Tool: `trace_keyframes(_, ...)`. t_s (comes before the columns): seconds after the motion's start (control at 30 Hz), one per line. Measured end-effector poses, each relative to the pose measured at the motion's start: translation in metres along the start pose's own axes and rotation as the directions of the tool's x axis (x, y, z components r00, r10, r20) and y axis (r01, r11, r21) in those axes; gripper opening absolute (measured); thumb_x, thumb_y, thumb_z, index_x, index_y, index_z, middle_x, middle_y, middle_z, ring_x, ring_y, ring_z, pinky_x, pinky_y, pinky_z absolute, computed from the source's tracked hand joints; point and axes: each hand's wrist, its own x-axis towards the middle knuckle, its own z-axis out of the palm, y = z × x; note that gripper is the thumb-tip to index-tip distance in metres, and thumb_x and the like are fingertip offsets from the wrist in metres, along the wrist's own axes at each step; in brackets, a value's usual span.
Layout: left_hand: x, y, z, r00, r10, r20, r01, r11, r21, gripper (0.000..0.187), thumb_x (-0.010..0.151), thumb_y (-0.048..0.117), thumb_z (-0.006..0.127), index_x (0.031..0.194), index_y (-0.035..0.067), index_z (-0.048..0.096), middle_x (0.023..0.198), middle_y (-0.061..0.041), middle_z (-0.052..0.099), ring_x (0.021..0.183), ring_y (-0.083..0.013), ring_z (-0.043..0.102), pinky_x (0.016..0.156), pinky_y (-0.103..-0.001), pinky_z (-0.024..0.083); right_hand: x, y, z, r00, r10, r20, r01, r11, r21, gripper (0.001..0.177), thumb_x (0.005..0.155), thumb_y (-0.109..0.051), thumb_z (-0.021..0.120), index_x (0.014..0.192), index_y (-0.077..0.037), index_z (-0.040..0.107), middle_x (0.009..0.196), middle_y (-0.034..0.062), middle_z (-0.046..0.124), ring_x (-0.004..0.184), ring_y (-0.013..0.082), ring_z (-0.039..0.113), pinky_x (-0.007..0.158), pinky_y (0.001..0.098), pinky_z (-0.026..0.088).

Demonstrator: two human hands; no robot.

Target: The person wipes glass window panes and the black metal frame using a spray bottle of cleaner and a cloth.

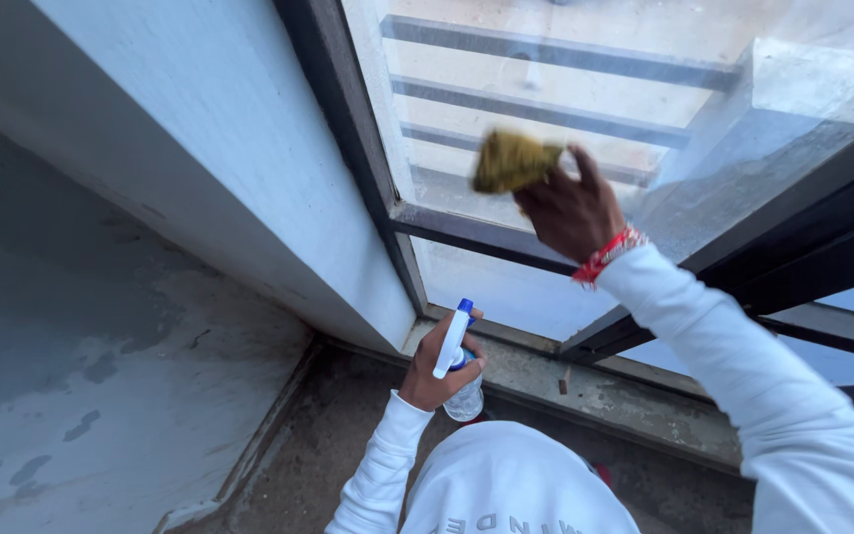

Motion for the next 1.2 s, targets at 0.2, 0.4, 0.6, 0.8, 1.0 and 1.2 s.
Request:
trace_keyframes(0.2,-0.018,0.002,-0.013,0.997,0.028,-0.072,-0.025,0.999,0.036,0.065,0.08,0.005,0.075,0.141,0.005,0.053,0.08,-0.005,0.07,0.078,-0.0156,0.07,0.076,-0.032,0.055,-0.019,-0.006,-0.028,0.992,0.07,-0.106,-0.064,0.996,0.06,0.013,0.099,-0.026,0.071,0.112,-0.027,0.073,0.112,-0.0094,0.067,0.12,0.0119,0.059,0.113,0.053,0.029)
trace_keyframes(0.4,-0.008,0.021,-0.001,0.982,0.157,-0.108,-0.149,0.986,0.077,0.065,0.077,0.004,0.076,0.139,0.003,0.054,0.116,-0.017,0.065,0.107,-0.0275,0.067,0.093,-0.04,0.056,-0.028,-0.019,-0.061,0.835,0.534,0.131,-0.47,0.57,0.674,0.037,0.084,0.003,0.077,0.118,-0.006,0.067,0.109,0.0129,0.066,0.102,0.031,0.066,0.086,0.0413,0.055)
trace_keyframes(0.6,0.024,0.042,0.035,0.936,0.351,0.038,-0.353,0.93,0.1,0.065,0.078,0.009,0.083,0.134,-0.002,0.052,0.136,-0.03,0.052,0.126,-0.0427,0.057,0.102,-0.045,0.05,-0.089,-0.105,-0.096,0.493,0.454,0.742,-0.73,-0.248,0.637,0.032,0.094,-0.017,0.072,0.122,-0.004,0.065,0.101,0.01,0.073,0.093,0.0182,0.068,0.083,0.0353,0.058)
trace_keyframes(0.8,0.041,0.025,0.097,0.976,0.118,0.185,-0.142,0.982,0.126,0.061,0.077,0.009,0.08,0.133,-0.001,0.058,0.118,-0.022,0.069,0.109,-0.0365,0.071,0.093,-0.042,0.057,-0.209,-0.151,-0.099,0.331,0.386,0.861,-0.533,-0.676,0.508,0.053,0.108,-0.042,0.046,0.13,0.001,0.068,0.108,0.0105,0.073,0.1,0.0197,0.064,0.087,0.0325,0.052)
trace_keyframes(1.0,0.042,0.046,0.121,0.981,0.127,0.148,-0.137,0.989,0.059,0.055,0.075,0.002,0.075,0.128,-0.001,0.058,0.112,-0.022,0.069,0.106,-0.0369,0.072,0.09,-0.042,0.058,-0.339,-0.195,-0.049,-0.01,0.392,0.92,-0.769,-0.591,0.244,0.06,0.093,-0.051,0.061,0.129,-0.004,0.067,0.121,0.0154,0.071,0.113,0.0262,0.066,0.095,0.0382,0.052)
trace_keyframes(1.2,0.058,0.085,0.128,0.968,0.176,0.177,-0.179,0.984,0.003,0.054,0.08,0.003,0.075,0.131,-0.001,0.057,0.111,-0.02,0.07,0.103,-0.0331,0.074,0.09,-0.039,0.058,-0.384,-0.246,-0.082,-0.441,-0.273,0.855,-0.897,0.155,-0.413,0.063,0.082,-0.059,0.07,0.119,-0.008,0.075,0.124,0.0177,0.076,0.118,0.0314,0.072,0.101,0.0411,0.056)
